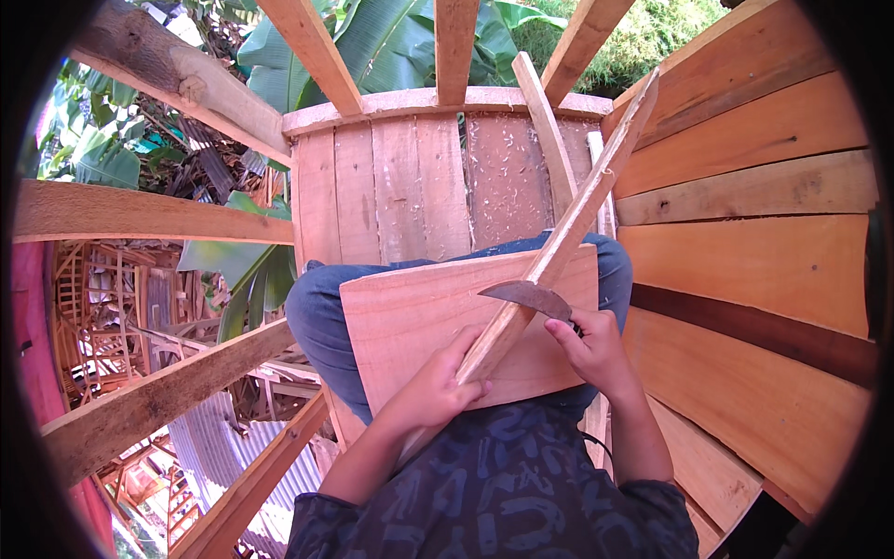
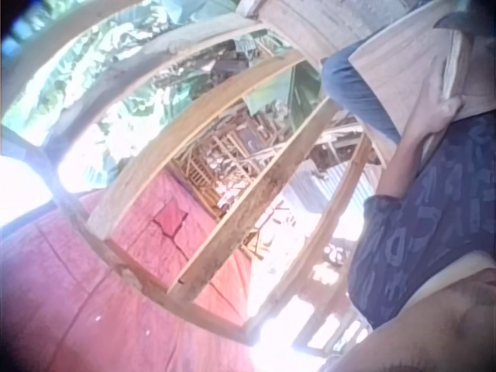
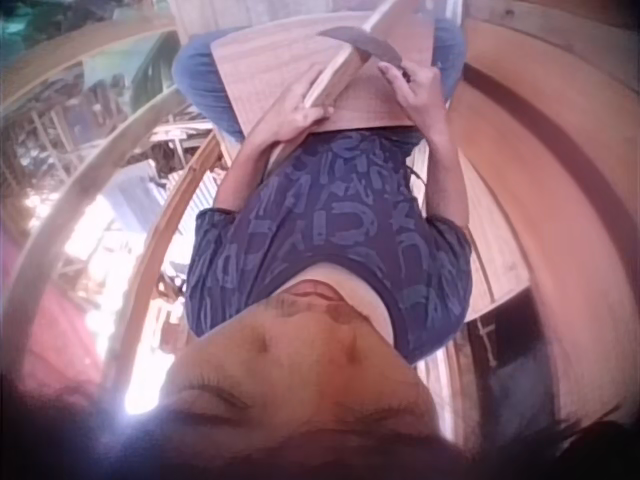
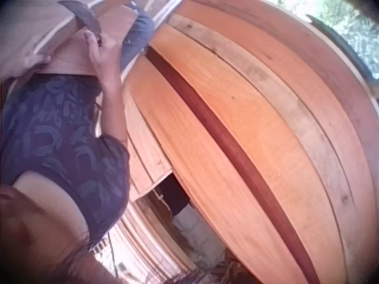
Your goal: The person sits cross-legged on a wooden platform and uses a curved knife to shave thin strips from a long wooden plank resting on their lap. They repeatedly scrape the blade along the plank's surface, producing wood shavings that fall onto the platform.
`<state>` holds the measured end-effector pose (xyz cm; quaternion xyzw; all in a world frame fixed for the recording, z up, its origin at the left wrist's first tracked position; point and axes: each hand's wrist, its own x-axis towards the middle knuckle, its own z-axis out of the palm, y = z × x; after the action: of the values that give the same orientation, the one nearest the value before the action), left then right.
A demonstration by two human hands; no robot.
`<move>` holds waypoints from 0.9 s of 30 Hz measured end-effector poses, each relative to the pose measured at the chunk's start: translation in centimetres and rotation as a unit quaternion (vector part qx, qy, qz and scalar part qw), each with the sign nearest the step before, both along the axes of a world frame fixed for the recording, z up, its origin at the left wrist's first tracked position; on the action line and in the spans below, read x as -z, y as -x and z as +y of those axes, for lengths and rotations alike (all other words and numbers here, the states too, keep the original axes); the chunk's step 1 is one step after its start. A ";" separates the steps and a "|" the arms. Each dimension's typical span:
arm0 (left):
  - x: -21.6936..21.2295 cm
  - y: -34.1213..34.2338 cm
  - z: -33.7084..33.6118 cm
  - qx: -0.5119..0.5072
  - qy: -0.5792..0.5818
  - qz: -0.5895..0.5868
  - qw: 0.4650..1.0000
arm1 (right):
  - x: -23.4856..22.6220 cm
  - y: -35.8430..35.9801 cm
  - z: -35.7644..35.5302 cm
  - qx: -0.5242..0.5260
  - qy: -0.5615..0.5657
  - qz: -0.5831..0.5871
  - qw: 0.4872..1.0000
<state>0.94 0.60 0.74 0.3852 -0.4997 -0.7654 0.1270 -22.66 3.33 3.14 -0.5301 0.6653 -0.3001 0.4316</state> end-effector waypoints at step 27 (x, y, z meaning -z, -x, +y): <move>0.6 -0.1 0.1 0.002 0.017 0.008 1.000 | 2.2 -0.2 0.3 0.005 0.066 0.147 0.987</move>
<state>1.06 0.71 0.09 0.3760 -0.5125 -0.7600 0.1356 -22.42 3.59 0.95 -0.5920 0.7033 -0.2642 0.2916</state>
